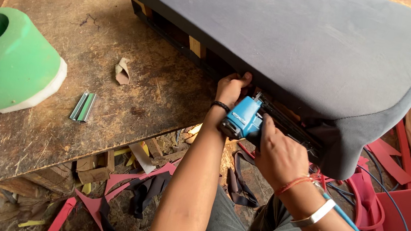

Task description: The person stretches a gray fabric cover over a foam seat cushion on a wooden frame, pulling the fabric edges taut around the underside. They use a pneumatic staple gun to fasten the fabric to the frame, working around the cushion and repositioning it to staple each side.

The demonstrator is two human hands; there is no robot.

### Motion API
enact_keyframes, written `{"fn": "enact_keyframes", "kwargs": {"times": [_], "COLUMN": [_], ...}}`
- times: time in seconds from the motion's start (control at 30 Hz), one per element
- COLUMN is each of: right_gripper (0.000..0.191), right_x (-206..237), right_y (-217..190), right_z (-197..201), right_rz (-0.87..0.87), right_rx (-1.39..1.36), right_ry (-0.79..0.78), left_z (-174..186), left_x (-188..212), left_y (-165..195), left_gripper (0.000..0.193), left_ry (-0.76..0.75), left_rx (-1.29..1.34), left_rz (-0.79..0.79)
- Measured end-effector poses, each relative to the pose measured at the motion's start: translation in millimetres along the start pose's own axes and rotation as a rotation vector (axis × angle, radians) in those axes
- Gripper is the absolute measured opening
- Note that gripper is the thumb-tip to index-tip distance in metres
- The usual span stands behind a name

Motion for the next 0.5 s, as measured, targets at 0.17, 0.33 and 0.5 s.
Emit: {"fn": "enact_keyframes", "kwargs": {"times": [0.17, 0.33, 0.5], "right_gripper": [0.065, 0.068, 0.080], "right_x": [-8.4, 3.3, 76.7], "right_y": [-7.3, 8.4, 63.6], "right_z": [3.1, 4.1, 15.9], "right_rz": [0.026, 0.038, 0.035], "right_rx": [-0.037, -0.157, -0.477], "right_ry": [0.064, 0.076, 0.095], "left_z": [-1.1, 5.9, 12.5], "left_x": [-3.7, 0.2, 37.9], "left_y": [4.9, 6.7, -9.4], "left_gripper": [0.023, 0.026, 0.020], "left_ry": [-0.017, 0.054, 0.139], "left_rx": [-0.061, -0.083, -0.053], "left_rz": [-0.034, -0.023, -0.121]}}
Point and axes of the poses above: each hand's wrist, its own x-axis away from the middle knuckle, its own z-axis out of the back of the hand, y = z × x, the point moved 9 cm from there along -x, towards the middle knuckle, and after that the axes turned 4 degrees about -x, right-handed, at the moved point
